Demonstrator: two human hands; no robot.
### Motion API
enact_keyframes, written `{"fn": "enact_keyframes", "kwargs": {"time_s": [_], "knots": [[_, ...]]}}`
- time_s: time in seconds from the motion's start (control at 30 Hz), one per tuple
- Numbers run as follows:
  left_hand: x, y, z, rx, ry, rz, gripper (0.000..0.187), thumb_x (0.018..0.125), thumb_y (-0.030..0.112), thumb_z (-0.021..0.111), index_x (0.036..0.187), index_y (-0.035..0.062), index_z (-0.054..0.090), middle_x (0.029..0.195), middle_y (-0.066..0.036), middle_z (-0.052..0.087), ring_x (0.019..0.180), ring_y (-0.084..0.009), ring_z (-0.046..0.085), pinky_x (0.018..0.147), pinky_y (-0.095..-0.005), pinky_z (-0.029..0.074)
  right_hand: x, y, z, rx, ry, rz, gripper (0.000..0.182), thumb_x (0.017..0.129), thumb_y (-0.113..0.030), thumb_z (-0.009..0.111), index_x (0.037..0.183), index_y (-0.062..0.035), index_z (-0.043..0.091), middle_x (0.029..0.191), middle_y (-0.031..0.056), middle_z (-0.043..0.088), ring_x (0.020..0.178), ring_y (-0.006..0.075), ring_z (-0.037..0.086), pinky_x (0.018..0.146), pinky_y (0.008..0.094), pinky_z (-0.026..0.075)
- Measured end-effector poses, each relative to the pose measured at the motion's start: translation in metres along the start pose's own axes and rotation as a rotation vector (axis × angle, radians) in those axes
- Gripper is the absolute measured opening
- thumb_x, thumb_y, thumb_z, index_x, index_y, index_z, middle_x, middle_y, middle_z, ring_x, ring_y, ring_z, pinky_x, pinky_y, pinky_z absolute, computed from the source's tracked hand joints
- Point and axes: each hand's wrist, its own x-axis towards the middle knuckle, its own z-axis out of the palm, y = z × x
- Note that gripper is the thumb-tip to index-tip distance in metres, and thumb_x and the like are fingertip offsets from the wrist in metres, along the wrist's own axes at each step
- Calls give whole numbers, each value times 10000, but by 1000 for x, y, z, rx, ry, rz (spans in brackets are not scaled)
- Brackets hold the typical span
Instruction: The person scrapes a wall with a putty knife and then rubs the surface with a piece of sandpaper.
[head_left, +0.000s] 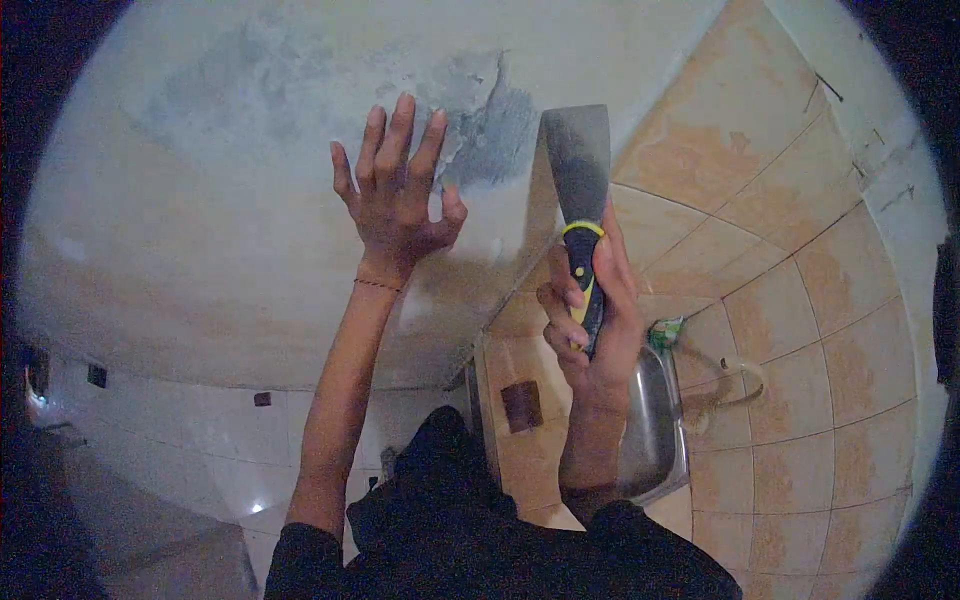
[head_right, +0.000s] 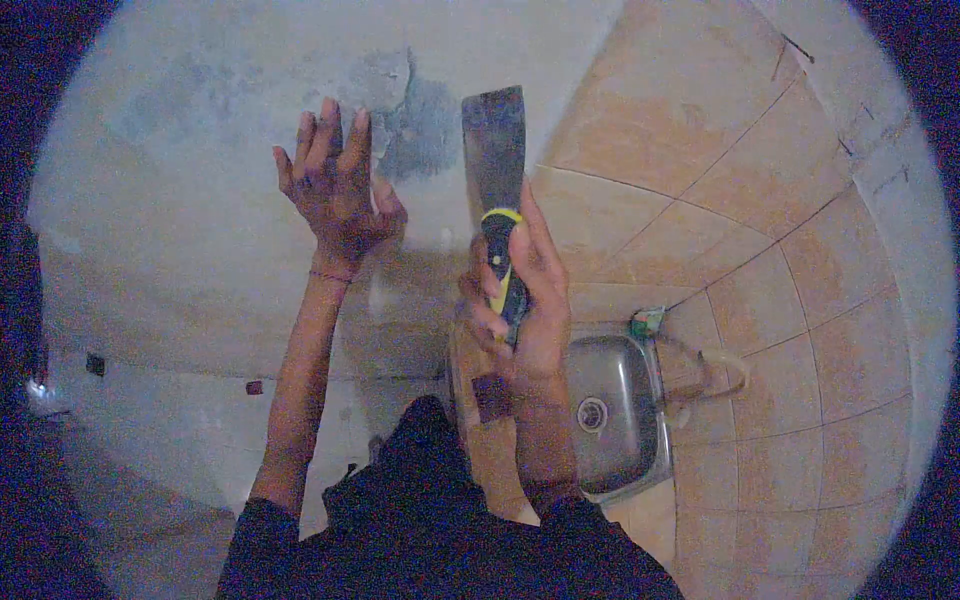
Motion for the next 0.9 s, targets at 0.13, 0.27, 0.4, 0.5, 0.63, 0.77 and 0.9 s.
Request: {"fn": "enact_keyframes", "kwargs": {"time_s": [0.13,0.27,0.4,0.5,0.63,0.77,0.9], "knots": [[1,-1,-1,8,-10,-4,572,836,363,453,1382,220,545,1481,-40,457,1387,-242,376,1200,-504,85,-2,-6,-7,92,-72,40,554,1047,-275,419,1550,-205,199,714,38,408,417,63,340,259,157,263],[1,1,-1,6,-1,-15,563,847,365,439,1379,220,548,1478,-38,461,1382,-239,382,1200,-499,85,-2,-7,-7,124,-66,51,528,1050,-253,409,1541,-207,221,714,45,403,421,65,343,254,158,269],[2,-1,1,6,14,-3,559,849,361,435,1378,222,550,1479,-40,461,1386,-237,376,1200,-496,83,1,-5,-8,122,-49,52,523,1049,-255,412,1538,-208,231,717,47,412,423,68,347,256,158,255],[0,2,2,-5,11,-11,559,848,357,440,1380,224,549,1480,-42,461,1393,-236,368,1200,-495,79,3,-6,-1,138,-34,63,524,1049,-260,415,1537,-209,232,723,49,419,423,72,350,260,160,252],[2,0,3,-23,12,11,569,836,356,463,1384,224,545,1480,-44,459,1403,-234,357,1201,-493,76,1,-6,-6,149,-28,48,523,1050,-260,413,1537,-213,231,730,57,424,423,76,353,264,162,266],[-1,-1,4,-1,-9,-4,591,818,357,487,1393,229,534,1483,-43,454,1410,-234,349,1201,-493,74,2,-4,-3,169,-68,44,526,1049,-248,408,1541,-215,224,733,62,424,421,74,350,260,161,268],[2,-2,6,-16,15,4,595,817,353,486,1397,227,529,1486,-40,451,1407,-234,352,1203,-487,75,2,-6,-9,146,-41,61,534,1046,-235,409,1544,-215,217,731,61,419,418,74,346,255,162,266]]}}
